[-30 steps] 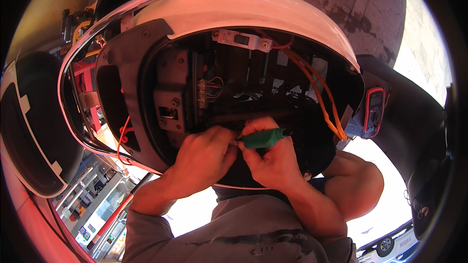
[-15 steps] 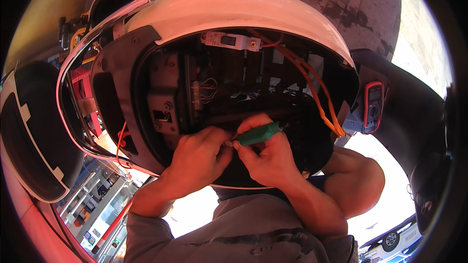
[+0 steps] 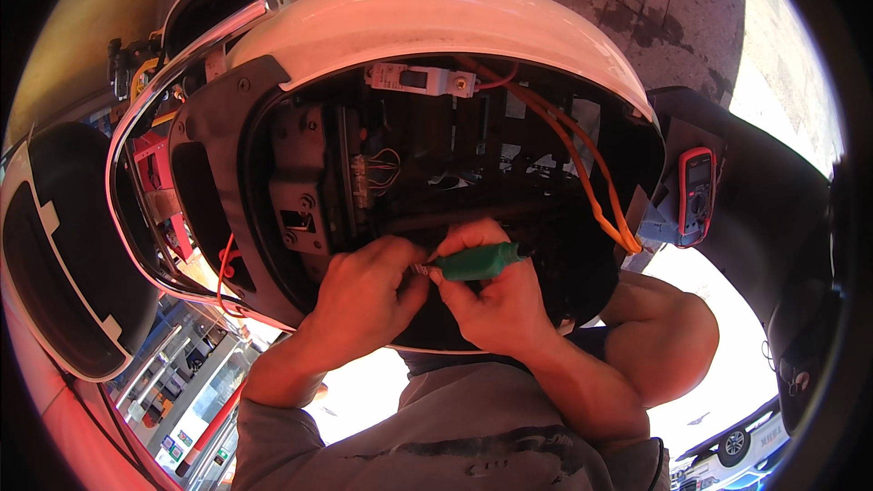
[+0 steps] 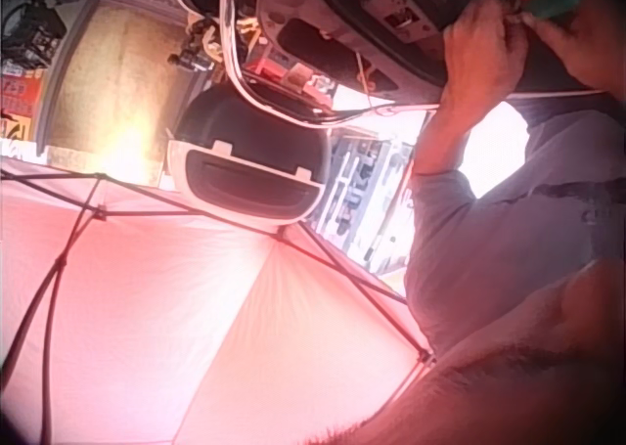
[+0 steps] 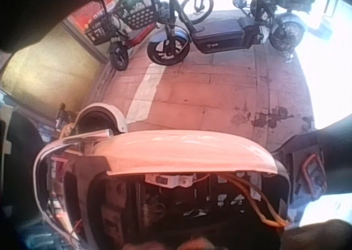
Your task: The person uses a green-handled screwdriver to tighten or adjust connections on wires inside the open compartment of a white electric scooter. The person works continuously on the wiring harness while seated on the scooter in a workshop area.
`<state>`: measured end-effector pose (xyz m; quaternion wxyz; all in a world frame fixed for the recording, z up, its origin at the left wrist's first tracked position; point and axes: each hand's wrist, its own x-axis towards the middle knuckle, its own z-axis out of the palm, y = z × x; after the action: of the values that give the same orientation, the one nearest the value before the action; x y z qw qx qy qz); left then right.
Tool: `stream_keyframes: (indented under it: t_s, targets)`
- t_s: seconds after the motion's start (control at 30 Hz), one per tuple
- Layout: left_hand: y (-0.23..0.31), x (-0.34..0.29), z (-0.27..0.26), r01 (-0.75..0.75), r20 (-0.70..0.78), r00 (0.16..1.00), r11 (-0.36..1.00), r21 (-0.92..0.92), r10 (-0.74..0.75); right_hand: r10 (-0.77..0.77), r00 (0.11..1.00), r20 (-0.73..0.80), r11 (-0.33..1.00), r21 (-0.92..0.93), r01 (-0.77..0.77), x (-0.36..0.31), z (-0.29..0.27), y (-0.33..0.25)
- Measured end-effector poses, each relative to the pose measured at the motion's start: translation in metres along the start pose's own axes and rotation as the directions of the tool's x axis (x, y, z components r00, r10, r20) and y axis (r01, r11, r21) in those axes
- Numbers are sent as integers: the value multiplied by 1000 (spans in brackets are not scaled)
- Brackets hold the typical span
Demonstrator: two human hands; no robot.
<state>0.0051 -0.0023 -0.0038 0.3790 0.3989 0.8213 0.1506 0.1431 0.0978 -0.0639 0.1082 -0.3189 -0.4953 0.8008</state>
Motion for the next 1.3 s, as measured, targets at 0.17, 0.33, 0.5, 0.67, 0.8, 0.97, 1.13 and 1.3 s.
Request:
stream_keyframes:
  t_s: [0.17,0.33,0.5,0.67,0.8,0.97,1.13,1.3]
  targets:
    - [-1,0,0,-4,-1,1000,1000,-29,4,-37,999,-6,998,-53,37,-1,-1,-2]
    - [-2,-1,0,-1,-5,1000,1000,-31,1,53,998,-26,999,2,-53,-3,2,-1]
    - [-1,-1,0,11,2,1000,999,-32,-11,-13,1000,-21,1000,-13,12,-2,2,0]
    - [-2,-1,0,37,23,999,998,-41,-36,18,1000,-5,999,-40,-18,-4,1,-4]
    - [-1,0,-1,25,22,999,999,-36,-25,79,997,0,997,-3,-79,-5,0,-6]
    - [-2,-1,-1,55,32,998,997,-49,-53,39,999,14,999,3,-39,-4,-1,-4]
    - [-2,-1,-1,15,22,1000,999,-36,-14,61,998,28,998,8,-62,-4,-1,-4]
    - [-2,-1,-1,6,24,1000,1000,-28,-6,15,999,36,998,-54,-13,-3,-1,-5]
